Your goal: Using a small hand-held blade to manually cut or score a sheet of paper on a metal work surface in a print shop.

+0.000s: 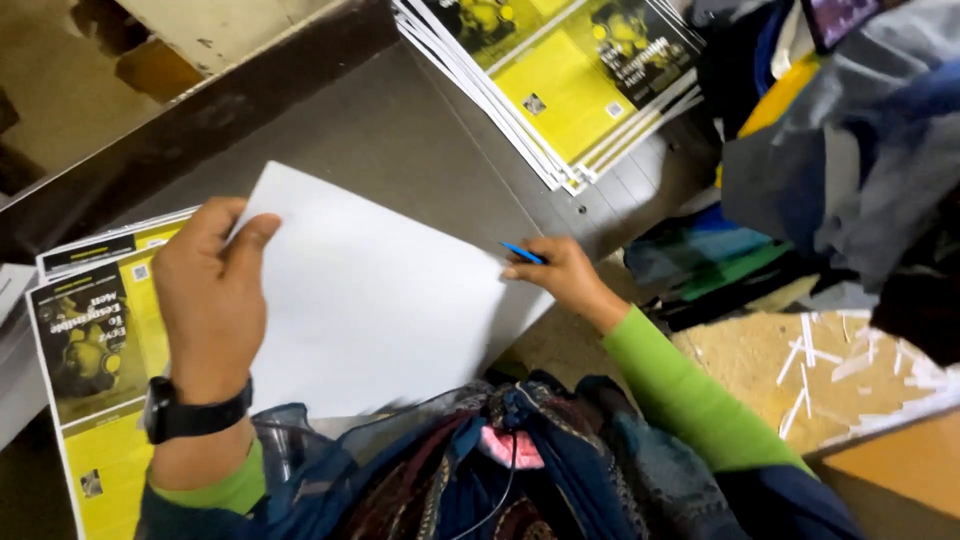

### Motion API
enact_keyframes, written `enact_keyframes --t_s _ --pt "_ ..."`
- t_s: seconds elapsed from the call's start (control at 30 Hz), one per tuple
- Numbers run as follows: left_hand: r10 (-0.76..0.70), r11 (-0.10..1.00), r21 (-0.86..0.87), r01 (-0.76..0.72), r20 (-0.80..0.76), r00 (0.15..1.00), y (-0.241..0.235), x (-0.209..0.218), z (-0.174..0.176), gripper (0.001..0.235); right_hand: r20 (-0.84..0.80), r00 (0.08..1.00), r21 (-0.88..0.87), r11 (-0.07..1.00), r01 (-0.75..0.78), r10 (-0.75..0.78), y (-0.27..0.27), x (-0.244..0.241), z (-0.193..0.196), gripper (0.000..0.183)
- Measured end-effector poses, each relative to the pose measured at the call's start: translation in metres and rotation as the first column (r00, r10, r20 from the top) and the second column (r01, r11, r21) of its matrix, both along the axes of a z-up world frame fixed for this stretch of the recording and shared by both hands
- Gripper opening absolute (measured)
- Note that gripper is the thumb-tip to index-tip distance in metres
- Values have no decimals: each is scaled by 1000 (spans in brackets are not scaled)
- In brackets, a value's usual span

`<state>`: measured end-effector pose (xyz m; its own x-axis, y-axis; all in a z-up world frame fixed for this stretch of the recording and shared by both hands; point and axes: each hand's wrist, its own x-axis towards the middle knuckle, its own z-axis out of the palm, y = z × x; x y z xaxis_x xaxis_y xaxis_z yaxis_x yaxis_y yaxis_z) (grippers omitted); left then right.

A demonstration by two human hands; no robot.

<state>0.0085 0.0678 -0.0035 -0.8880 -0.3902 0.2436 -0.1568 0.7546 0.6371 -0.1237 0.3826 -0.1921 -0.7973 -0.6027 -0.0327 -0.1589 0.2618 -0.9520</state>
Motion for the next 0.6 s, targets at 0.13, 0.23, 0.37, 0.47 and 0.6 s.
enact_keyframes --t_s 0.13,0.23,0.37,0.47,0.6 --pt "66 997 -28 -67 -18 998 -43 20 -18 12 108 993 84 996 37 -46 37 3 -35 14" --pt "125 992 -34 -125 4 992 -58 26 -21 29 155 976 170 977 128 -155 54 3 -39 12" --pt "175 984 32 -177 42 984 -71 32 -34 16 323 945 -65 996 68 -43 56 11 -21 11" --pt "191 978 74 -194 46 981 -79 33 -45 11 351 932 -39 994 104 -84 60 14 -13 9" --pt "157 985 78 -153 -47 986 -93 49 -52 5 207 947 218 955 201 -247 94 12 -26 8"
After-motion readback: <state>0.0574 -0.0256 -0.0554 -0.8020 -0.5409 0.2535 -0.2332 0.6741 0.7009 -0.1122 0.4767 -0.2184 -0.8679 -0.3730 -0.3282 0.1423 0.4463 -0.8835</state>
